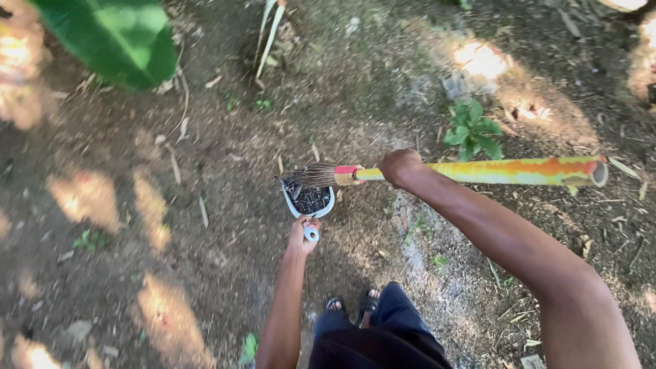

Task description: Sweeping ash and outdoor debris into a dustpan.

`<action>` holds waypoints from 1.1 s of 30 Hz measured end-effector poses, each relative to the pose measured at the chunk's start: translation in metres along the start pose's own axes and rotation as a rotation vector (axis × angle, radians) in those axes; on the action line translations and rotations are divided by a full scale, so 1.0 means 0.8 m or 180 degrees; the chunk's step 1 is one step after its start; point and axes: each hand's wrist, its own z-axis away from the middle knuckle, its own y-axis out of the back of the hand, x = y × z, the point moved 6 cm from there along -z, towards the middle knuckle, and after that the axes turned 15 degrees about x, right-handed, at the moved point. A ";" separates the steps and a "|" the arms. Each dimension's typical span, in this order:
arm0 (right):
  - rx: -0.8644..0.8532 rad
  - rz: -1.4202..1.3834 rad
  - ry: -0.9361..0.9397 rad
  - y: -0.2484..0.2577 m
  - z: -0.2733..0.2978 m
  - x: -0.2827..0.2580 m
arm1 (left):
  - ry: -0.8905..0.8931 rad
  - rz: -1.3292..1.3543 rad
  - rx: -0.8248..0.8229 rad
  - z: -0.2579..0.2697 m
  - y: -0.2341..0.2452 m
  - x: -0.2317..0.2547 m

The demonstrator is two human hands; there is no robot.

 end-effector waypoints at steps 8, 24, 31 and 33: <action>0.0116 -0.0199 -0.0643 -0.052 -0.055 0.203 | 0.0657 -0.0590 -0.0011 -0.171 -0.159 -0.050; -0.0461 -0.0374 -0.1394 -0.093 -0.182 0.656 | 0.0343 -0.1252 0.0654 -0.465 -0.534 -0.217; -0.0475 -0.0251 -0.1668 -0.057 -0.245 0.798 | 0.0688 -0.1714 0.0039 -0.640 -0.678 -0.267; -0.0606 -0.0267 -0.1680 -0.051 -0.276 0.839 | 0.0858 -0.1445 0.0490 -0.698 -0.714 -0.279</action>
